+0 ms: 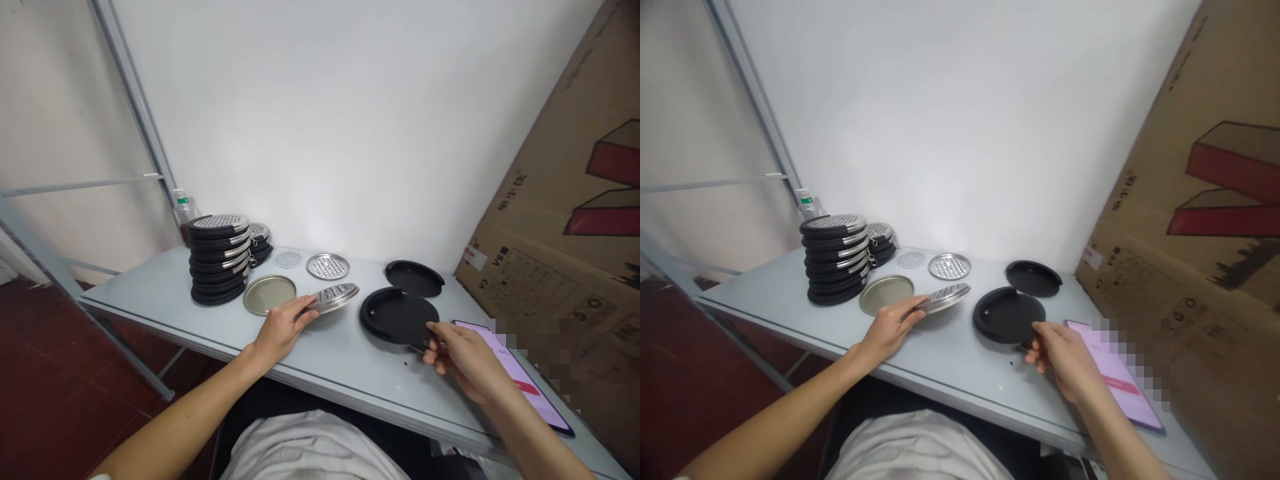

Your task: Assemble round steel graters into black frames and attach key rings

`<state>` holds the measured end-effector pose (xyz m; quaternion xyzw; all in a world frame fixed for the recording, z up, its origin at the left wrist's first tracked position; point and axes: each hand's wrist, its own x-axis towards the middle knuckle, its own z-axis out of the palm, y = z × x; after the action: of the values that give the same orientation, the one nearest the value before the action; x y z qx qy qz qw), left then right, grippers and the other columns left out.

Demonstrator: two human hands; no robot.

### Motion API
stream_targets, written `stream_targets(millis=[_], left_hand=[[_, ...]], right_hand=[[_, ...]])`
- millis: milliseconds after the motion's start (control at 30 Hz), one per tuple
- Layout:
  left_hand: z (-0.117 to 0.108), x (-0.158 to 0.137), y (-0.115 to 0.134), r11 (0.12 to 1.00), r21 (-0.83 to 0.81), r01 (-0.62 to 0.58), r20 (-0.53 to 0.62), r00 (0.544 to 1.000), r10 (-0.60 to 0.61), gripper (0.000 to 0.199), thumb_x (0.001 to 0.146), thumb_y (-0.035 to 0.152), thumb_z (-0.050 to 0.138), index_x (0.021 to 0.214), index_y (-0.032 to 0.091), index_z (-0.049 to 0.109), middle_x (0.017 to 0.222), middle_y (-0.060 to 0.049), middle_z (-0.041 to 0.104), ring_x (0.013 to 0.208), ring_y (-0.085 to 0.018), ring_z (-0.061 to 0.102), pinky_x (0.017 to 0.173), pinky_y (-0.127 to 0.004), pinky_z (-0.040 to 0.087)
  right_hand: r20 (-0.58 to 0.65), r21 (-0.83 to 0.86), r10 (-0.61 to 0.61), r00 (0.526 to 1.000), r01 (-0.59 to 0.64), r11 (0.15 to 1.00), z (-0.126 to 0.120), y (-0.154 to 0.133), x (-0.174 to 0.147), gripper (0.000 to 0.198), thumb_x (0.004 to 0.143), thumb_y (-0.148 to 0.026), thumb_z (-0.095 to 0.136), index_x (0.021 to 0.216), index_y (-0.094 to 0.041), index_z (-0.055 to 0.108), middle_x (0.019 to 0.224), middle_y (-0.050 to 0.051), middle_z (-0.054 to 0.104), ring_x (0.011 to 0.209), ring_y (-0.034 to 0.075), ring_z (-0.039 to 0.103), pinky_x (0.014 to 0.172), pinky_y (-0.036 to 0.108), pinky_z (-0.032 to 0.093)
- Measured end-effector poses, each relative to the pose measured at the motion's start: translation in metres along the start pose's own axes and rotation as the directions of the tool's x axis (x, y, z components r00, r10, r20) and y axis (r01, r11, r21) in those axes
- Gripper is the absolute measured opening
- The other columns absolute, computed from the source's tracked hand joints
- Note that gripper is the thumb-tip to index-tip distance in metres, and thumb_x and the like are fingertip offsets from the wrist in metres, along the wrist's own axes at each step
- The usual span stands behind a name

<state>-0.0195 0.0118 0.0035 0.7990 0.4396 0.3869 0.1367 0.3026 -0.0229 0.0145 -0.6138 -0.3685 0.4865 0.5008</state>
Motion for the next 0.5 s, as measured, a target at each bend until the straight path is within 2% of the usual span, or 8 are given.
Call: stream_targets(millis=[100, 200, 300, 367, 433, 500], left_hand=[[-0.001, 0.001, 0.004, 0.999, -0.011, 0.050, -0.050, 0.997, -0.050, 0.040, 0.097, 0.047, 0.048, 0.125, 0.024, 0.064, 0.121, -0.003, 0.070, 0.111, -0.021, 0.066, 0.096, -0.033, 0.052], [-0.001, 0.002, 0.006, 0.997, -0.004, 0.082, -0.073, 0.994, -0.083, 0.039, 0.096, 0.047, 0.048, 0.124, 0.024, 0.065, 0.120, -0.003, 0.070, 0.109, -0.021, 0.067, 0.095, -0.033, 0.052], [-0.001, 0.002, 0.006, 0.996, -0.004, 0.094, -0.076, 0.993, -0.094, 0.039, 0.096, 0.047, 0.048, 0.123, 0.025, 0.065, 0.121, -0.002, 0.070, 0.109, -0.021, 0.067, 0.097, -0.033, 0.051], [0.000, 0.002, 0.005, 0.996, -0.010, 0.089, -0.071, 0.993, -0.089, 0.039, 0.097, 0.047, 0.048, 0.124, 0.025, 0.065, 0.121, -0.002, 0.070, 0.111, -0.021, 0.066, 0.098, -0.034, 0.051], [0.001, 0.002, 0.004, 0.998, -0.010, 0.068, -0.062, 0.996, -0.068, 0.039, 0.097, 0.046, 0.049, 0.124, 0.025, 0.064, 0.124, -0.002, 0.069, 0.115, -0.021, 0.064, 0.100, -0.034, 0.050], [0.002, 0.001, 0.002, 0.999, 0.006, 0.035, -0.051, 0.998, -0.034, 0.039, 0.096, 0.046, 0.050, 0.126, 0.025, 0.063, 0.127, -0.002, 0.067, 0.120, -0.021, 0.061, 0.104, -0.036, 0.047]], right_hand=[[0.147, -0.003, 0.041, 0.988, -0.041, 0.999, 0.005, 0.004, -0.002, 0.033, 0.082, -0.030, 0.059, 0.053, -0.018, 0.050, 0.044, 0.002, 0.055, 0.037, 0.011, 0.053, 0.033, 0.018, 0.038], [0.299, -0.045, 0.094, 0.950, -0.084, 0.995, 0.018, 0.005, -0.001, 0.032, 0.080, -0.033, 0.063, 0.055, -0.018, 0.050, 0.044, -0.002, 0.051, 0.038, 0.011, 0.056, 0.031, 0.016, 0.036], [0.433, -0.171, 0.167, 0.886, -0.102, 0.980, 0.033, 0.004, 0.002, 0.035, 0.079, -0.038, 0.065, 0.055, -0.017, 0.050, 0.045, -0.004, 0.050, 0.036, 0.011, 0.056, 0.029, 0.016, 0.034], [0.478, -0.290, 0.192, 0.857, -0.053, 0.955, 0.040, 0.003, 0.007, 0.037, 0.079, -0.043, 0.065, 0.057, -0.017, 0.054, 0.043, -0.005, 0.049, 0.035, 0.012, 0.057, 0.028, 0.017, 0.033], [0.457, -0.424, 0.170, 0.873, 0.045, 0.905, 0.042, 0.001, 0.014, 0.037, 0.079, -0.045, 0.066, 0.056, -0.016, 0.056, 0.039, -0.004, 0.048, 0.034, 0.013, 0.057, 0.028, 0.017, 0.030], [0.379, -0.529, 0.082, 0.922, 0.143, 0.836, 0.042, -0.001, 0.023, 0.038, 0.079, -0.044, 0.067, 0.054, -0.017, 0.056, 0.036, -0.003, 0.049, 0.031, 0.012, 0.053, 0.028, 0.018, 0.027]])
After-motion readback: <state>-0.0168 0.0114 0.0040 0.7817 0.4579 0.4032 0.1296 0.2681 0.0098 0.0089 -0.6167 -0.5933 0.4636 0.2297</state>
